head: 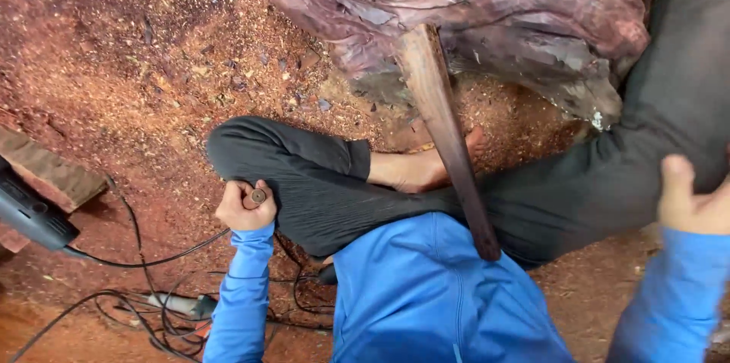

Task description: Carving a wooden sculpture using a hand chisel and a wooden mallet.

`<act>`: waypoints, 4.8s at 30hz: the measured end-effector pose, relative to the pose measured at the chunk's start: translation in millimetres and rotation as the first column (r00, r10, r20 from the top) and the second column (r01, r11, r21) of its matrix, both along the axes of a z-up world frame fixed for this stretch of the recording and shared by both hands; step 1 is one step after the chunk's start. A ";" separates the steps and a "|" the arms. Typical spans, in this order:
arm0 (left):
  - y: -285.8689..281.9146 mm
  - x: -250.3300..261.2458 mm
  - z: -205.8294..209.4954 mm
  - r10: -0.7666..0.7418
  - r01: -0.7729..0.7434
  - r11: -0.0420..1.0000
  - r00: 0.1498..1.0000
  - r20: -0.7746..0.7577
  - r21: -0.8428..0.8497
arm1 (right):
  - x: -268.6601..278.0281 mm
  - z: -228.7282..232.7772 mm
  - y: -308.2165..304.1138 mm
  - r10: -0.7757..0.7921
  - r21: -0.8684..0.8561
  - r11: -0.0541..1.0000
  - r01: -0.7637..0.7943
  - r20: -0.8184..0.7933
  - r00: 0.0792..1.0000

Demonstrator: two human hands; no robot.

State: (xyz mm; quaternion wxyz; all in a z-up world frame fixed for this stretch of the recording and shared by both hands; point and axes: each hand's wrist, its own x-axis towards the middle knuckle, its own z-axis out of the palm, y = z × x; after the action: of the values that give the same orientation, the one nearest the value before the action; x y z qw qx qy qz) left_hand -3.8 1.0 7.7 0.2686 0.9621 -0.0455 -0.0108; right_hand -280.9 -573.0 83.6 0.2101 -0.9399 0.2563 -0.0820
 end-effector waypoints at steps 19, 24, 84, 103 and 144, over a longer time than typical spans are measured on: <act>1.0 6.2 -7.7 -0.009 0.006 0.994 1.000 0.027 0.112 | -110.4 -108.6 -9.0 -0.566 0.432 0.789 0.438 0.231 0.791; -43.7 19.9 40.2 -0.116 0.120 0.944 0.993 -0.030 0.308 | 8.5 -7.4 52.1 -0.267 -0.465 0.814 0.348 0.234 0.935; -482.8 30.5 31.5 -0.626 0.805 0.491 0.592 0.508 -0.333 | 58.1 42.7 52.0 -0.554 0.798 0.584 0.148 0.258 0.792; -480.2 37.7 56.0 -0.476 0.805 0.532 0.540 0.694 -0.261 | 63.2 29.1 59.4 -0.549 0.847 0.520 0.114 0.229 0.804; -456.8 58.4 69.6 -0.370 0.706 0.536 0.689 0.623 -0.463 | 100.0 33.4 83.1 -0.464 0.763 0.646 0.020 0.372 0.804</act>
State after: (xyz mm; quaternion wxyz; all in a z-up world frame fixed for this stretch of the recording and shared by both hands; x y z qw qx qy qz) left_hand 54.5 -455.8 77.3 0.5609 0.7038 -0.4111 0.1452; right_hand -180.9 -489.9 117.0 0.6142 -0.6689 0.3267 -0.2619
